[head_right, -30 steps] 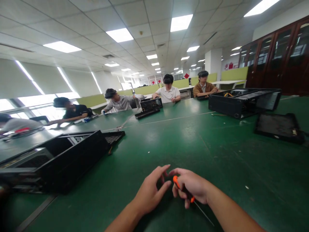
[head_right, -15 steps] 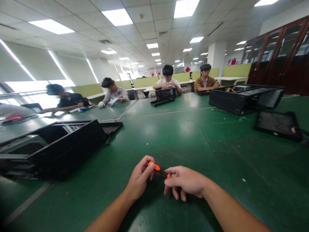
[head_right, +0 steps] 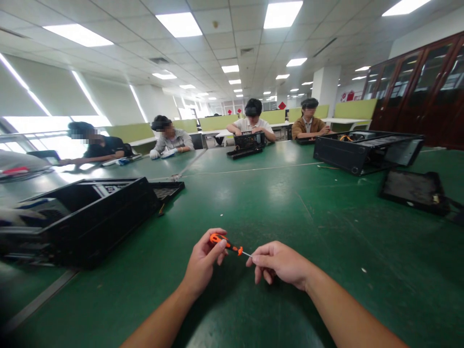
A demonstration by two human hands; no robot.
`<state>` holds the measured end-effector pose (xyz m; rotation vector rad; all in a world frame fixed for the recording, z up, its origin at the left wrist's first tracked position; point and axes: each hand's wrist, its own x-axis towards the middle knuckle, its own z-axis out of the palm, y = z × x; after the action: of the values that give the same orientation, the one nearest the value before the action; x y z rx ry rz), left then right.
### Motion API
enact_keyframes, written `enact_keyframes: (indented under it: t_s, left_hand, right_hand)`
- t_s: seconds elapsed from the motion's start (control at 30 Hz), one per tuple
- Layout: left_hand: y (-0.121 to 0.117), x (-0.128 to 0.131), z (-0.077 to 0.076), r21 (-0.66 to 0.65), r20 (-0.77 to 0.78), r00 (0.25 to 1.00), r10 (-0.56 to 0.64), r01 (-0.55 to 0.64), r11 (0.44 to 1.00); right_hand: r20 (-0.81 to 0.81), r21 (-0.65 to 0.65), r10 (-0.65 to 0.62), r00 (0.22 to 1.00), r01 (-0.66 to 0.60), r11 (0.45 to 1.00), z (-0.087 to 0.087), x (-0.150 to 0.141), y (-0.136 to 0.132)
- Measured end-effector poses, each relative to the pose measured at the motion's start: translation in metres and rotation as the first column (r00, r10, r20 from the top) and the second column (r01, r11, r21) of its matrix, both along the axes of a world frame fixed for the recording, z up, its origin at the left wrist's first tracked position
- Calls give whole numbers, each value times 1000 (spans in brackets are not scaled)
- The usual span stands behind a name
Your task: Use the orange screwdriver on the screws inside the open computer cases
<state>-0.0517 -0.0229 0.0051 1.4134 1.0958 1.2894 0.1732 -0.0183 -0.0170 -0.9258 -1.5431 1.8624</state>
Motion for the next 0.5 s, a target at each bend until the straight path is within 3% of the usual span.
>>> enact_keyframes:
  t_s: [0.27,0.5]
  left_hand:
    - [0,-5,-2,37,-28,999,-34,35,999]
    - [0,-1,-4,-56,-6,998,-66,66,996]
  right_hand:
    - [6,23,-24,1000,24,999,2,-2,-1]
    - [-34,31,-74,997,75,997,2,-1,-1]
